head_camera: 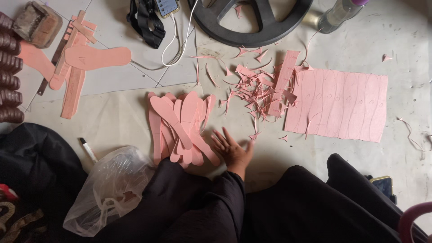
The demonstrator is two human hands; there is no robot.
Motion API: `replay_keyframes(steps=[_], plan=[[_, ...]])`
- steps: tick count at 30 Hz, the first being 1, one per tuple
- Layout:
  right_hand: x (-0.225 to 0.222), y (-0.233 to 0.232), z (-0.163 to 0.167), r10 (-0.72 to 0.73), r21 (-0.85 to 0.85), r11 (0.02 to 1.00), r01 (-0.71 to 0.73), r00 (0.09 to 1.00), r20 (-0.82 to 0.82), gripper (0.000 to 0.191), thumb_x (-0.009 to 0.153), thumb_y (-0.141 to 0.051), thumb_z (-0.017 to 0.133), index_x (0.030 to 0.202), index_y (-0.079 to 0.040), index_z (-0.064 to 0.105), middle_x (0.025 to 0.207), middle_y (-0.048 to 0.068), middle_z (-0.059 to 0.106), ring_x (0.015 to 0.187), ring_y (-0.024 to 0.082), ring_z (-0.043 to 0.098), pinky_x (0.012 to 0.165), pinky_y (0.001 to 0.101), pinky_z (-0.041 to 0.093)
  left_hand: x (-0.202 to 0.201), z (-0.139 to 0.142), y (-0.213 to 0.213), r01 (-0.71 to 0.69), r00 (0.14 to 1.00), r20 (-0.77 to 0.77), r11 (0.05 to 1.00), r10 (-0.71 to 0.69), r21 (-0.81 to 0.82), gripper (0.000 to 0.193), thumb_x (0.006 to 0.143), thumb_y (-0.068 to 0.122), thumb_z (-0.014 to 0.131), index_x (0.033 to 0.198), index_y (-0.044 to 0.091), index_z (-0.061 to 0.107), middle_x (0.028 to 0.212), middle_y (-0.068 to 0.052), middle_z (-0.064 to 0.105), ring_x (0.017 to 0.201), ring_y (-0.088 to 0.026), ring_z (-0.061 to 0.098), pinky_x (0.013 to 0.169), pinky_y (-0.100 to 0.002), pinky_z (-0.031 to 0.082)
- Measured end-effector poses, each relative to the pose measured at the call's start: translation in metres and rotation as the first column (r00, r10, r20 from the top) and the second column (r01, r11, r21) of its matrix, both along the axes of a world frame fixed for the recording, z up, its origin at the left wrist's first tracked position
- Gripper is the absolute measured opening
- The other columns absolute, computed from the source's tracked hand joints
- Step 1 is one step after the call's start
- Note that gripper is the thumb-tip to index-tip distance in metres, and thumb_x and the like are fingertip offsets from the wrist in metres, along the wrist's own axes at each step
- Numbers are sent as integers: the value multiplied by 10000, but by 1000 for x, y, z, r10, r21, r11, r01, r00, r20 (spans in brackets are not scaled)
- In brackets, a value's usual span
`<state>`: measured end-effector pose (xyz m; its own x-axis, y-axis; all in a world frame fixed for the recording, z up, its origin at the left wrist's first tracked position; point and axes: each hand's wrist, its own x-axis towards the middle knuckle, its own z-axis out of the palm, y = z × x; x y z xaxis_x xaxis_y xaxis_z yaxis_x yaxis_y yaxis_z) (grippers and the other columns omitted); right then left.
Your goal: The person cuts a pink sheet of material into foot-shaped pieces using red-handled scissors. They follow pre-drawn outlines, trim the edges, and place the finished pieces on the floor.
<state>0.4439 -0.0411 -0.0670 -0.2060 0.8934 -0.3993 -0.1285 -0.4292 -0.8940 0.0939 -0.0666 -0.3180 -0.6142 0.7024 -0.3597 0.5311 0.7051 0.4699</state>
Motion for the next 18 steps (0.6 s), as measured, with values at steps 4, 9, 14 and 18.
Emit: replay_keyframes(steps=[4, 9, 14, 18], plan=[[-2, 1, 0, -3, -8, 1000, 3, 1000, 19, 275, 1015, -306, 639, 983, -34, 623, 839, 111, 583, 773, 256, 590, 735, 460, 520, -34, 4, 16, 23, 987, -160, 995, -7, 100, 1203, 798, 571, 714, 1607, 13, 21, 1677, -293, -49, 1543, -474, -65, 1204, -649, 17], [-5, 2, 3, -4, -27, 1000, 5, 999, 40, 275, 1010, -305, 639, 982, -32, 618, 836, 113, 581, 776, 252, 584, 735, 452, 514, -30, 5, 22, -47, 991, -125, 999, 47, 3, 1148, 838, 593, 674, 1597, 12, 38, 1672, -267, 42, 1516, -436, 63, 1195, -634, 108], [-11, 4, 0, -6, -33, 999, 8, 998, 59, 275, 1004, -303, 639, 982, -30, 614, 834, 115, 580, 778, 249, 578, 736, 445, 507, 1, -2, 41, 250, 964, -9, 890, -267, 382, 1016, 918, 521, 661, 1634, 25, 137, 1695, -260, 133, 1546, -502, 135, 1221, -652, 131], [-13, 2, 6, -10, -31, 999, 12, 997, 73, 275, 1000, -302, 639, 982, -29, 610, 831, 117, 579, 780, 246, 574, 736, 439, 502, 16, -13, 38, 364, 916, -50, 775, -398, 516, 983, 915, 475, 665, 1628, -1, 185, 1691, -288, 148, 1556, -535, 126, 1210, -663, 108]])
